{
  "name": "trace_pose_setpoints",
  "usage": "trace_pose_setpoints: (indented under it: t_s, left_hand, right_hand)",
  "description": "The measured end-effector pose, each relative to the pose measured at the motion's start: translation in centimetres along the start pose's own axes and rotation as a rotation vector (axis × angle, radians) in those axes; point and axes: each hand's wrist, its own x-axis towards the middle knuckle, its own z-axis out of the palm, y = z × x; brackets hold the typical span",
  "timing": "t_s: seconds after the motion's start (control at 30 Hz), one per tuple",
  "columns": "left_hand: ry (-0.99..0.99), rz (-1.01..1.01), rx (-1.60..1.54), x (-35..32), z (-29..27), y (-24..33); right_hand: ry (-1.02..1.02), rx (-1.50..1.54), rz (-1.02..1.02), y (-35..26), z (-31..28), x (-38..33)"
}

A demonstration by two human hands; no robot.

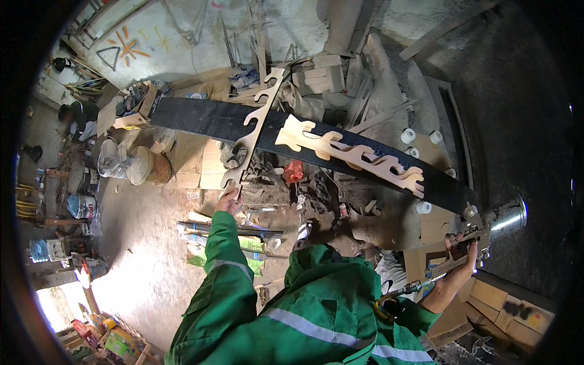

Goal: The person uses a spray gun to apply a light-colored finish to several small, irregularly shaped wooden pieces. They hold each piece in one hand, spray both sides, and place the finished pieces on a black workbench.

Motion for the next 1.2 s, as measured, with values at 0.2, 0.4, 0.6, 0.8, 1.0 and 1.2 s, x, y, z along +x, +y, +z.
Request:
trace_pose_setpoints:
  t_s: [0.2, 0.4, 0.6, 0.8, 1.0, 1.2]
  left_hand:
    - [-0.03, -0.112, 0.033, 0.6, 0.6, -0.1]
    - [-0.022, -0.025, 0.109, -1.0, 2.6, -1.5]
    - [-0.05, 0.093, 0.134, -1.2, 2.6, -2.8]
    - [0.004, 0.331, 0.168, -2.1, 2.7, -3.0]
    - [-0.029, 0.439, 0.079, -3.3, 2.8, -0.5]
    - [0.149, 0.554, 0.3, -2.8, 1.2, 2.6]
  right_hand:
    - [0.004, -0.007, -0.004, -0.1, 0.4, -0.8]
    - [-0.025, 0.011, 0.004, 0.0, 0.4, -1.4]
    - [-0.041, 0.01, -0.004, 0.2, 0.4, -1.6]
    - [-0.012, -0.005, 0.017, 0.1, 0.9, -2.0]
    - [-0.09, 0.005, 0.015, 0.3, 1.5, -2.2]
    - [-0.139, 0.045, 0.06, 0.7, 1.9, -2.5]
